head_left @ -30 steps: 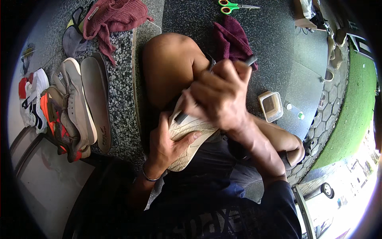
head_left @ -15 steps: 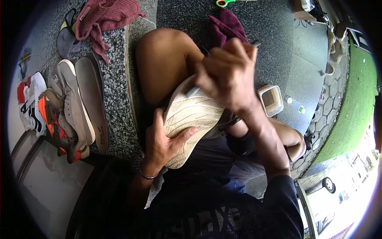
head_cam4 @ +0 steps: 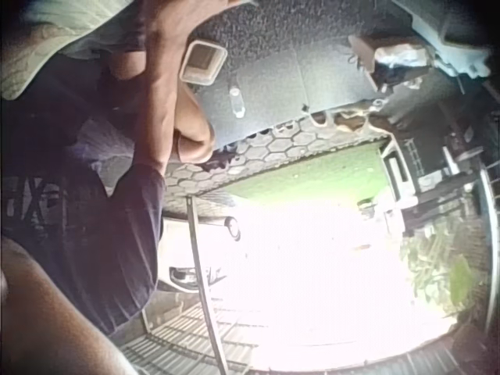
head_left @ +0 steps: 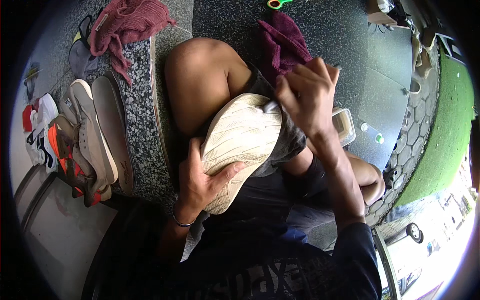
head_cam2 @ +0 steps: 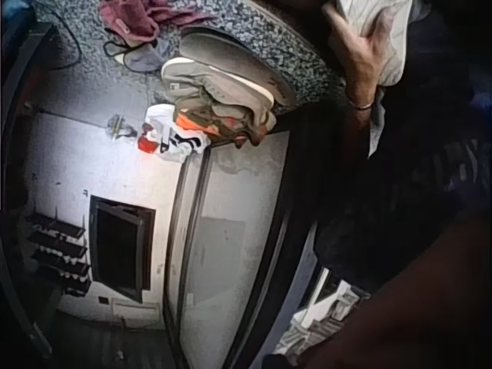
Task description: Cleaning and applying adhesive to the sole of a shoe during a repair process.
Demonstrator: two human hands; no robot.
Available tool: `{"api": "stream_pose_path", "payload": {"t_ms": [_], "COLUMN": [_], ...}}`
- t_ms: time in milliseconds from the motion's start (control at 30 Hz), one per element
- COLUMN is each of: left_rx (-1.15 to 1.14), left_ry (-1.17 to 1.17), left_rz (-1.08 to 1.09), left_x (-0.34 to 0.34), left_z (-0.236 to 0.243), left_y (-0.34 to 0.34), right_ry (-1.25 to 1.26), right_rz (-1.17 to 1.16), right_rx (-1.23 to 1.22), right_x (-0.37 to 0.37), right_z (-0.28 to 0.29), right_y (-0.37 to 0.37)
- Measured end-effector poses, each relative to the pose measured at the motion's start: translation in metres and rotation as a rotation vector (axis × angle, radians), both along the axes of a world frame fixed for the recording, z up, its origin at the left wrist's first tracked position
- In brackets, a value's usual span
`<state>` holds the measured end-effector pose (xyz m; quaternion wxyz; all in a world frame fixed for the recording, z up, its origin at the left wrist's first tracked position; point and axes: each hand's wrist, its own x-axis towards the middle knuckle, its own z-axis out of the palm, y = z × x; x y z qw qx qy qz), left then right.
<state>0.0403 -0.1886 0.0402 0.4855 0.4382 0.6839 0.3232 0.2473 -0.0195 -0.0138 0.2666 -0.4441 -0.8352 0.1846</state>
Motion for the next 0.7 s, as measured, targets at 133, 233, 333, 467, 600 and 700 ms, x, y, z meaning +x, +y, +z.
{"api": "stream_pose_path", "payload": {"t_ms": [133,233,333,467,600,700], "left_rx": [0.005,0.023,-0.005,0.047,-0.012,0.002], "left_ry": [-0.014,0.028,-0.043,0.020,-0.040,-0.001], "left_rz": [-0.011,-0.045,0.020,-0.021,0.022,-0.001], "left_x": [0.000,0.000,-0.002,-0.002,0.004,-0.002], "left_z": [0.001,-0.003,-0.002,-0.004,0.002,-0.004], "left_y": [0.000,0.004,-0.003,0.002,0.004,0.002], "right_ry": [0.023,-0.077,0.125,0.053,0.029,0.132], "right_rz": [0.041,-0.047,0.032,-0.013,-0.046,-0.027], "right_rx": [0.015,0.055,0.023,0.028,0.052,0.145], "right_x": [0.003,0.011,-0.009,-0.008,0.009,-0.025], "right_z": [-0.002,-0.008,0.004,0.009,-0.006,0.011], "right_y": [-0.016,-0.013,-0.034,-0.022,-0.006,-0.027]}}
